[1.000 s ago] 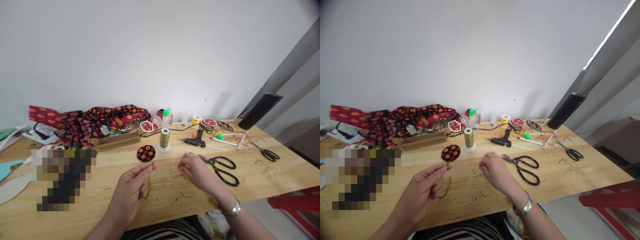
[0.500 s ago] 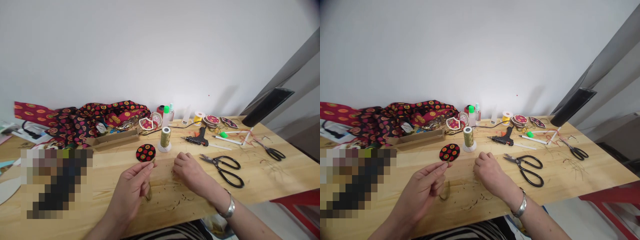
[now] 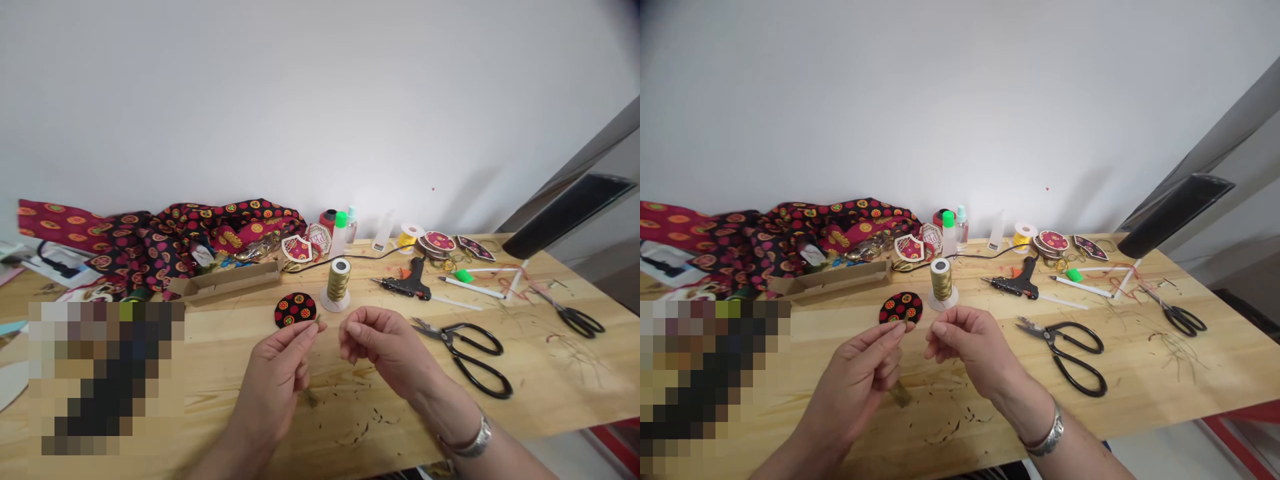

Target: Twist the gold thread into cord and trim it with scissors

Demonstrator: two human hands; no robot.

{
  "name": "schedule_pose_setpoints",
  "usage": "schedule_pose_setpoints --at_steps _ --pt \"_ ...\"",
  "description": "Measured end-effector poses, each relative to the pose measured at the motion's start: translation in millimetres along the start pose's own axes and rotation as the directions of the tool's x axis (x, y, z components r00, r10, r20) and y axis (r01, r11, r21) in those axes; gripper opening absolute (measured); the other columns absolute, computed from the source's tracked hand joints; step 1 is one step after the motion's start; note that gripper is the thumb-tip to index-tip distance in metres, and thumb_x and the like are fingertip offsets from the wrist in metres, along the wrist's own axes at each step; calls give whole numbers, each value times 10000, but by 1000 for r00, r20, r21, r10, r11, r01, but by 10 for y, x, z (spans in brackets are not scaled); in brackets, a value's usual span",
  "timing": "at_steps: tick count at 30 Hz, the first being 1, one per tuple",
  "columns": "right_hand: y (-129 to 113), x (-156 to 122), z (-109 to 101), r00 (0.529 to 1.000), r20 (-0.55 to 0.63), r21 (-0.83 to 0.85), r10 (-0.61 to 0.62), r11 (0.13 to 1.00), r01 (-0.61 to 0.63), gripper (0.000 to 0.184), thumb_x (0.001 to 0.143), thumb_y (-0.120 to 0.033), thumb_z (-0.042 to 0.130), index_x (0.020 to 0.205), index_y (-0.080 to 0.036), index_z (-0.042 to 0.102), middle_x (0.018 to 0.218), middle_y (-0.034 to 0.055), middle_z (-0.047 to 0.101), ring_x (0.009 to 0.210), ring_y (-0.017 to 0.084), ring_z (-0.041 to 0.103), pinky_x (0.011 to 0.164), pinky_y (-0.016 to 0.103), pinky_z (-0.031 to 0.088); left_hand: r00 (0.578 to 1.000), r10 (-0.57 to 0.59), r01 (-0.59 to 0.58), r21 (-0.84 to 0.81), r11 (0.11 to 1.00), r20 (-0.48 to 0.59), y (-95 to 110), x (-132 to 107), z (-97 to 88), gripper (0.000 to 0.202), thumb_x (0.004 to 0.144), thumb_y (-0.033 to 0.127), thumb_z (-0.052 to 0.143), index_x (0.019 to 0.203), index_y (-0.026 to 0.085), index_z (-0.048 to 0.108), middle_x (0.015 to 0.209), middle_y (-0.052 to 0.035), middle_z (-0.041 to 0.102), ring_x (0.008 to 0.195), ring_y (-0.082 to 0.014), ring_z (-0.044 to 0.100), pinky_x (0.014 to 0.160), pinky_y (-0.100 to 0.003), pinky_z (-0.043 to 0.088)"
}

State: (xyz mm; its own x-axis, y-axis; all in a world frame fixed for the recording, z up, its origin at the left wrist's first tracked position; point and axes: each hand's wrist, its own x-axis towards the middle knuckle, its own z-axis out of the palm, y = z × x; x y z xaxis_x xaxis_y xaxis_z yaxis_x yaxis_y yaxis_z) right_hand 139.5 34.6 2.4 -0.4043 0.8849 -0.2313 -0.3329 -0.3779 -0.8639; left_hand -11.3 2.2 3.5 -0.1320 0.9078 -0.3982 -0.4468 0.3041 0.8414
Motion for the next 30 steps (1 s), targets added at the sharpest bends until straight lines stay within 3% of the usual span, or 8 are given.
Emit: schedule_pose_setpoints --at_steps 5,10,12,15,17,21,24,30 --pt "56 -51 112 994 -83 66 -65 995 70 238 669 -310 734 641 -133 577 513 -54 474 446 43 338 460 207 234 1000 11 -11 -35 999 16 -27 -34 9 217 673 314 745 791 132 726 412 104 305 402 -36 208 375 -164 183" --pt "-106 -166 -156 950 -214 -338 -226 930 145 225 754 -350 650 683 -143 599 536 -43 447 493 73 344 481 229 244 999 20 -22 -65 998 -25 2 -40 -29 205 644 277 762 781 131 721 446 107 304 414 -29 206 373 -151 193" --pt "-200 -214 -328 903 -253 -521 -348 835 176 242 795 -368 599 676 -159 570 548 -46 415 507 83 330 488 235 246 999 28 -31 -78 996 -41 14 -42 -33 197 636 263 764 776 131 718 470 105 309 422 -29 222 371 -144 206" --pt "-274 -252 -531 774 -311 -763 -552 630 142 341 857 -378 504 581 -178 488 521 -48 354 494 96 312 490 250 251 999 17 -21 -95 995 -37 21 -48 -22 187 632 252 764 768 133 715 481 108 291 423 -29 227 366 -137 220" --pt "-255 -252 -591 739 -229 -887 -633 449 110 398 872 -349 485 512 -183 449 533 -23 395 524 117 376 525 268 303 999 9 -13 -102 995 -36 19 -48 -13 182 628 247 766 761 135 712 483 108 288 423 -28 229 363 -133 224" --pt "-85 -220 -486 851 124 -963 -510 144 227 130 833 -148 514 837 -178 641 917 77 590 866 198 519 760 330 408 999 5 -9 -111 994 -32 14 -45 -7 172 636 241 763 760 134 710 483 110 278 423 -27 228 363 -129 223" --pt "84 -171 -308 924 214 -971 -318 35 237 159 837 -103 519 874 -183 652 873 67 616 875 206 495 762 332 394 1000 8 -10 -115 993 -24 13 -46 -6 170 643 238 762 765 131 712 484 110 273 421 -26 237 368 -135 226" --pt "340 -62 -188 910 366 -896 -194 -337 288 142 840 -134 543 710 -170 585 773 64 590 817 219 435 675 350 307 1000 -7 5 -111 994 -21 6 -34 -9 202 622 246 776 761 116 711 467 108 297 414 -22 236 371 -144 206"
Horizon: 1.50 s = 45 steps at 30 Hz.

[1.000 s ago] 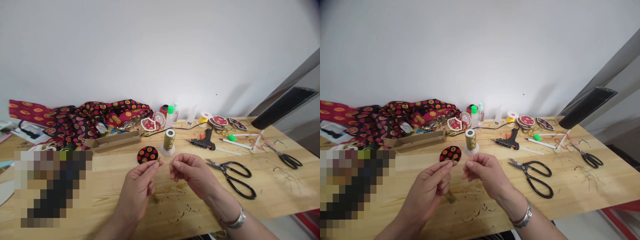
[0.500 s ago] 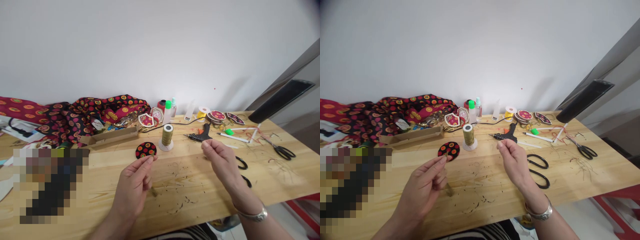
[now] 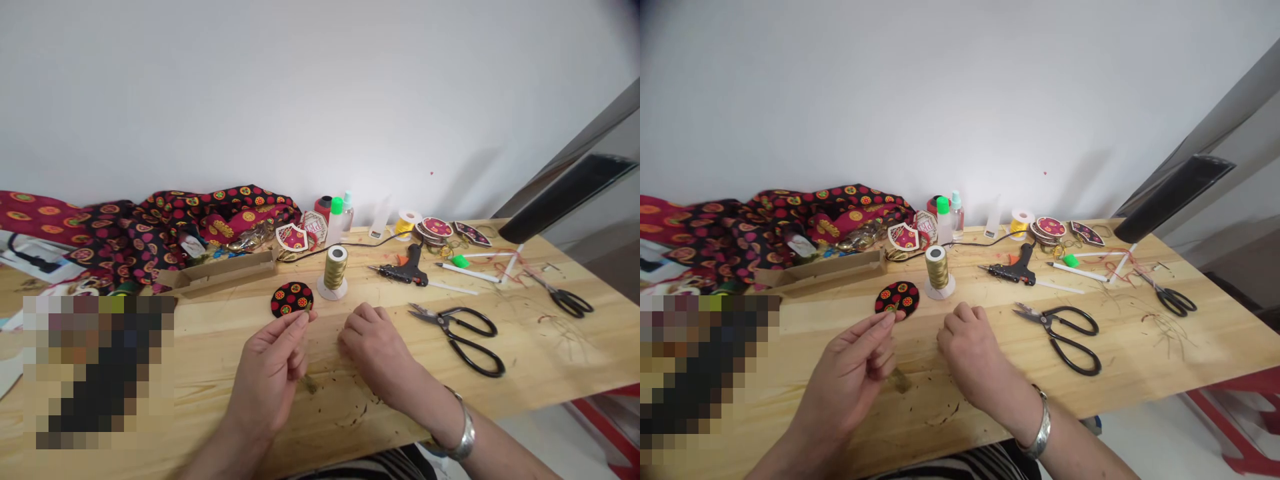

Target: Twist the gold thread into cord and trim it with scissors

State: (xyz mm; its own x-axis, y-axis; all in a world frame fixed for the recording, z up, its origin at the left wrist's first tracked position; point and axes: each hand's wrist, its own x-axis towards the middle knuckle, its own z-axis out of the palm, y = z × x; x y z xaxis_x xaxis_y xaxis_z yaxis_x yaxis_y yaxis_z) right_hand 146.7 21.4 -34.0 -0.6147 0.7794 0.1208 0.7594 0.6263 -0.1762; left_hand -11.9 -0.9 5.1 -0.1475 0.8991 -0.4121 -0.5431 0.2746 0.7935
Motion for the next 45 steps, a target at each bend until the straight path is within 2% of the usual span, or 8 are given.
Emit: schedule_pose_setpoints --at_steps 5,8,12,15,19,29,38,45 --pt "-18 4 35 998 37 -22 -52 998 53 90 787 -76 553 750 -148 593 776 91 592 787 224 434 672 355 325 1000 -16 15 14 1000 11 -19 22 -14 216 636 267 769 774 111 712 444 110 291 410 -24 213 373 -147 187" --pt "-22 21 -78 997 -22 307 69 950 -59 155 801 -51 519 708 -150 594 746 70 597 797 203 465 709 328 366 1000 1 -1 18 1000 0 -33 26 -20 209 639 262 768 779 117 711 459 109 292 418 -29 223 377 -149 194" --pt "-68 66 -293 939 66 880 336 424 -213 118 797 -201 590 684 -168 595 662 -8 553 664 134 474 631 261 378 1000 9 -9 25 1000 0 -43 11 0 205 636 277 767 772 133 714 459 99 320 418 -34 228 379 -156 195" --pt "-170 116 -381 903 178 983 391 -21 -184 173 735 -304 663 656 -162 602 590 -42 511 563 95 412 572 238 348 1000 22 -23 17 1000 20 -35 -7 43 198 652 284 759 783 141 721 456 98 303 422 -36 225 387 -156 197" --pt "-311 186 -403 886 163 969 434 -240 -61 163 698 -296 709 646 -157 640 608 -33 570 612 98 476 658 245 398 996 80 -81 36 996 41 8 -24 108 175 674 286 746 777 147 722 506 70 389 445 -39 260 392 -162 198" --pt "-372 293 -368 814 36 999 580 -54 -5 141 726 -301 688 704 -162 672 709 29 681 709 160 600 727 307 475 994 90 -94 68 993 58 6 -76 171 200 692 320 734 779 140 732 463 98 239 438 -48 182 386 -186 159" --pt "-398 308 -385 813 21 999 582 -34 -1 169 751 -308 651 690 -157 610 519 -27 547 516 113 513 558 267 446 991 85 -94 89 992 100 -8 -67 164 143 716 280 706 751 143 730 580 21 511 444 -35 259 387 -181 181" --pt "-370 287 -360 768 -90 976 634 211 -60 145 745 -295 644 694 -161 625 667 17 624 637 137 542 627 272 442 995 63 -68 67 995 80 -29 -59 152 115 700 266 727 718 153 718 549 56 400 456 -34 241 398 -168 181"
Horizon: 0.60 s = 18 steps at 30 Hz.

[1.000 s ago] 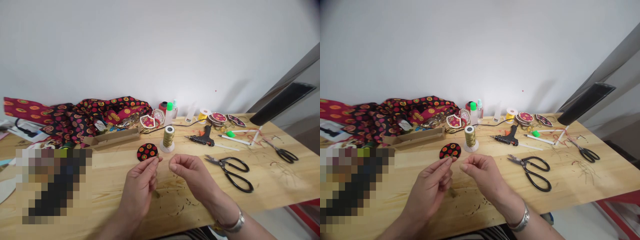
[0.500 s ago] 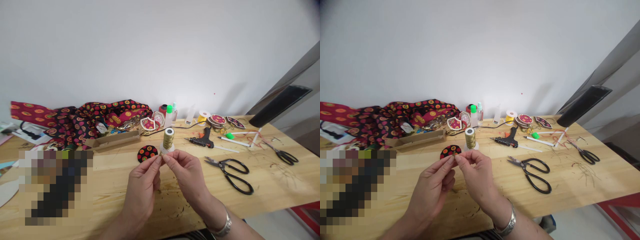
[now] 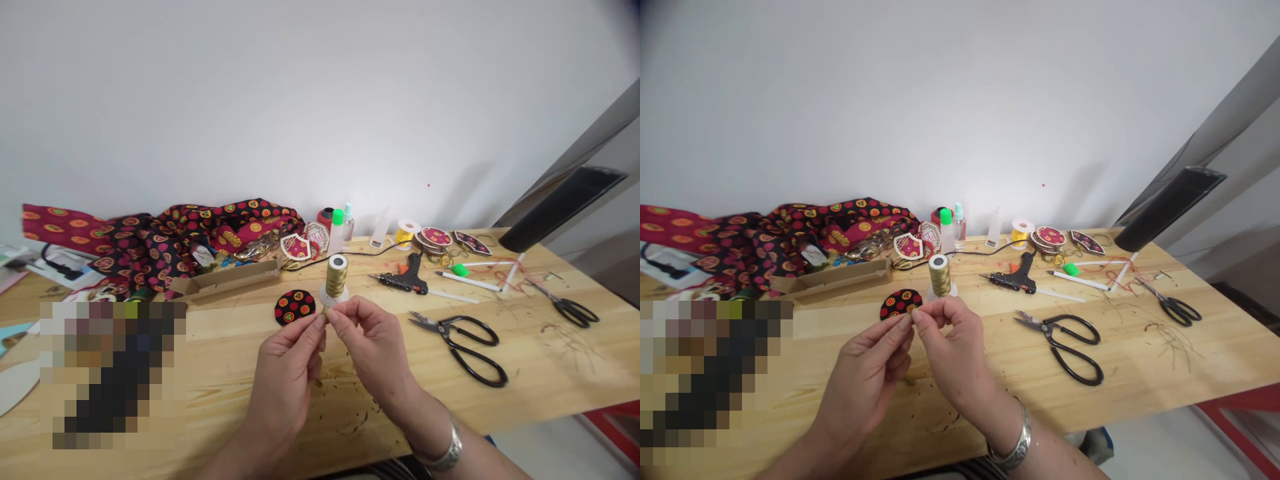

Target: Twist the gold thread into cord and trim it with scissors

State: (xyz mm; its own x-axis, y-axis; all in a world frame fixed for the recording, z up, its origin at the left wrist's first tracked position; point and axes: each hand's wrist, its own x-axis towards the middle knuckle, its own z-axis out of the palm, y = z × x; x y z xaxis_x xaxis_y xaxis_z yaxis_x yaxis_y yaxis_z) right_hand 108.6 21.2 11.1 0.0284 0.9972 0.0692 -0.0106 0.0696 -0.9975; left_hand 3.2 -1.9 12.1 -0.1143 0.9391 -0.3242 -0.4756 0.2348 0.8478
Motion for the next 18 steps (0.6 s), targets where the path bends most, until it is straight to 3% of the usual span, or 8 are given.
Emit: schedule_pose_setpoints --at_steps 3,6,9,12,14,18 --pt "34 13 -36 1000 16 6 4 1000 -4 146 767 -303 626 742 -160 643 716 23 641 680 144 551 660 278 443 1000 4 -4 7 1000 -4 2 1 -4 129 685 270 738 683 146 703 541 61 372 461 -35 242 402 -165 191" --pt "50 48 -101 988 108 101 107 988 -118 178 773 -318 631 855 -171 690 800 27 687 760 155 585 743 298 449 1000 8 -8 17 1000 -1 14 -3 1 140 674 273 742 683 141 699 535 61 380 454 -35 249 396 -165 191" --pt "49 96 -178 937 282 208 205 940 -269 211 740 -321 681 901 -190 725 845 20 718 824 155 607 845 315 433 1000 9 -9 33 999 9 27 -13 16 132 673 262 735 672 138 688 525 58 399 447 -38 260 391 -166 196" --pt "60 128 -242 881 416 270 225 895 -356 242 694 -313 736 909 -203 740 889 30 733 851 157 619 911 336 406 1000 1 -1 29 1000 18 37 -29 27 160 678 256 727 606 134 651 510 63 386 446 -39 251 389 -166 198" --pt "76 130 -269 865 452 300 216 877 -376 256 665 -302 764 904 -214 745 901 36 738 873 165 627 942 353 390 1000 -8 7 24 1000 21 39 -40 27 151 683 252 723 621 132 655 516 63 388 448 -38 246 388 -164 192" --pt "86 109 -285 881 429 316 201 880 -355 242 638 -283 784 871 -227 753 887 35 741 887 179 634 945 368 397 999 -17 17 23 1000 38 30 -60 18 146 691 246 719 629 130 656 523 63 388 451 -38 243 388 -164 187"
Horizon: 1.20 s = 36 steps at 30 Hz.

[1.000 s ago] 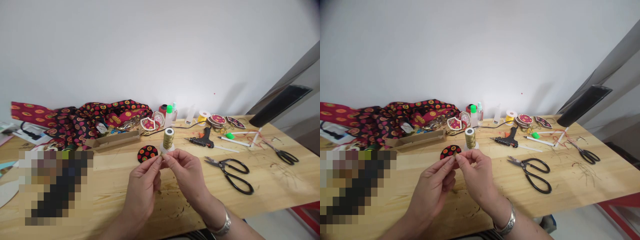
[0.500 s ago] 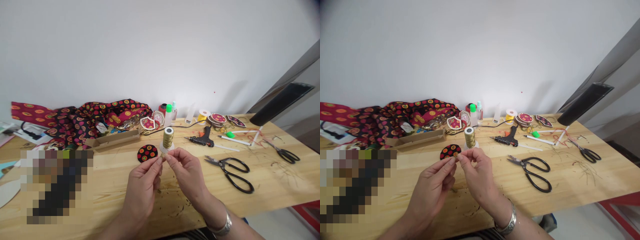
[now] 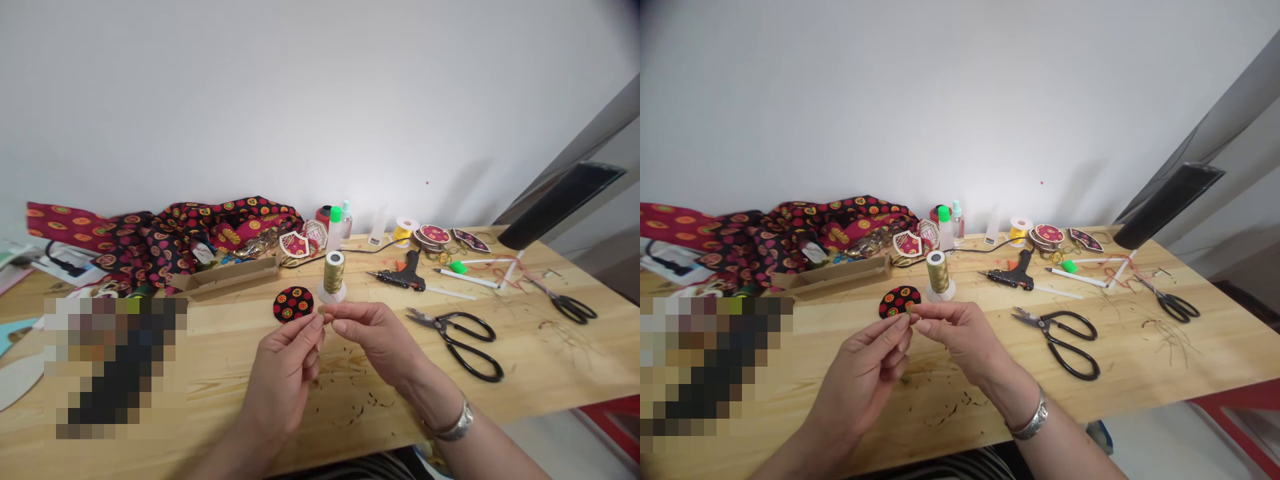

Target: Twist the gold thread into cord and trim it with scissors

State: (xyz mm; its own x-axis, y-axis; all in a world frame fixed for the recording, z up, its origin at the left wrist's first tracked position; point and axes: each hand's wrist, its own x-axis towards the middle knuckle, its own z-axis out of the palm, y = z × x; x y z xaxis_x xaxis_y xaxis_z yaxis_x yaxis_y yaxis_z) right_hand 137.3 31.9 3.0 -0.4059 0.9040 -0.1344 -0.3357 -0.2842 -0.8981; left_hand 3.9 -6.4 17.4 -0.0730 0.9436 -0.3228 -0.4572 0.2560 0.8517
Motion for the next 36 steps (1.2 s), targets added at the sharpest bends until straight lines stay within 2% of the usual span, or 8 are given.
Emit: schedule_pose_setpoints --at_steps 7,13,26,32,36 --pt "-37 -21 3 997 -56 -85 -58 995 53 174 646 -266 769 813 -218 764 895 39 726 869 178 619 882 342 428 998 -19 16 49 999 54 -44 -5 0 189 712 260 706 587 142 627 513 67 373 441 -43 229 380 -171 190" --pt "-30 -35 -34 997 -36 -148 -67 987 61 161 662 -244 752 821 -227 766 853 25 711 834 159 600 829 310 426 997 -13 4 120 993 72 -55 -30 -11 201 709 278 705 578 142 635 500 67 389 424 -39 258 382 -172 216" --pt "-11 -25 -92 998 -2 -124 -70 990 70 137 650 -193 753 781 -227 767 783 -3 689 752 122 581 749 263 427 995 -23 1 223 975 99 -73 -29 -60 252 726 309 686 554 141 612 471 68 368 415 -42 246 398 -200 200" --pt "-13 -17 -70 995 19 -86 -97 991 98 12 663 -182 734 671 -190 739 669 -22 648 667 103 552 693 251 419 993 -35 8 224 975 116 -68 -24 -50 247 720 318 694 567 141 617 477 73 353 420 -41 235 393 -198 178" --pt "-4 -24 -40 994 -24 -132 -111 986 107 79 686 -213 718 632 -165 687 640 -31 615 635 97 518 664 246 405 993 -47 23 208 978 111 -64 -22 -41 263 708 318 700 542 139 603 475 75 349 417 -41 231 393 -201 188"
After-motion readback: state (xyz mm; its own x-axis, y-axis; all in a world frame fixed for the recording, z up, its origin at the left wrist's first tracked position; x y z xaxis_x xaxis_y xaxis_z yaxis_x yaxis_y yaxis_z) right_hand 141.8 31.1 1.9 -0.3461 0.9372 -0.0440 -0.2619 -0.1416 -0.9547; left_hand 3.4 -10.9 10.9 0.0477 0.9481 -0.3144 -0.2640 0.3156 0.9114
